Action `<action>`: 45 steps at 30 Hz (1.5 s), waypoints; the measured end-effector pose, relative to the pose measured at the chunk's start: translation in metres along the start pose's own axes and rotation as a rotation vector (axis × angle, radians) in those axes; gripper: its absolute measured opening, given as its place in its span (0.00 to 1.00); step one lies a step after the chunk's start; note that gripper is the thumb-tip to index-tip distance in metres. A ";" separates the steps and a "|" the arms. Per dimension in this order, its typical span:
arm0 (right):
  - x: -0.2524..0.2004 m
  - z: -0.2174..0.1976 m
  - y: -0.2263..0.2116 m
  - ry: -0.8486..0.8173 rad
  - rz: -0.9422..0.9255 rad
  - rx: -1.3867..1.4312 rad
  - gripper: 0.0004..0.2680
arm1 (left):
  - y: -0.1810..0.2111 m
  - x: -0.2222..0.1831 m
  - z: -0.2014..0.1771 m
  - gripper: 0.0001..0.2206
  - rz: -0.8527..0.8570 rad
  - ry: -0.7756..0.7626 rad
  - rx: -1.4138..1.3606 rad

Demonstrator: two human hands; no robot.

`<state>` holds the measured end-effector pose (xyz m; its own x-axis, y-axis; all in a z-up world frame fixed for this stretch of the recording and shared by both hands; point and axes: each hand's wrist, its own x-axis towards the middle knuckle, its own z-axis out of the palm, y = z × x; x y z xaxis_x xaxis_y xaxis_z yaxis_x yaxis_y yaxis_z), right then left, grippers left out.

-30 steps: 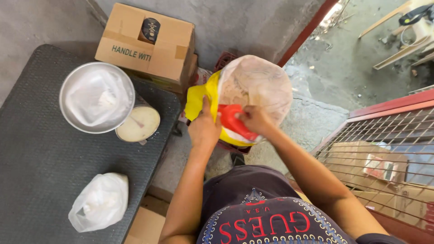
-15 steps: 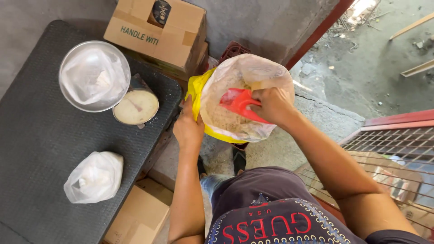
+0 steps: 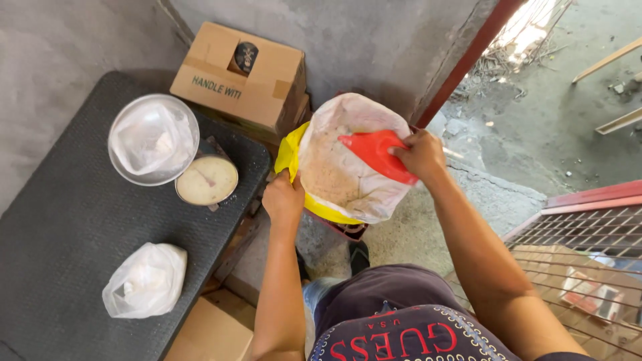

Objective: The person is weighing agricultural powders using a scale and a scoop, then packaging the portions into small plastic bags and placing them into a box.

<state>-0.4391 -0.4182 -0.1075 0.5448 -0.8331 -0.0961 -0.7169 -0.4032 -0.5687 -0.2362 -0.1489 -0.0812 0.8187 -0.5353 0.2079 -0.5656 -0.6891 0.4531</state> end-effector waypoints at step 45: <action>-0.094 -0.042 -0.131 0.024 -0.603 -0.491 0.11 | 0.009 -0.039 -0.037 0.11 0.018 0.127 -0.282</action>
<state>-0.4144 -0.3032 0.0107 0.8963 -0.4222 0.1358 -0.4132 -0.9062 -0.0897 -0.2697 -0.1160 -0.0530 0.8245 -0.4688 0.3168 -0.5450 -0.5077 0.6672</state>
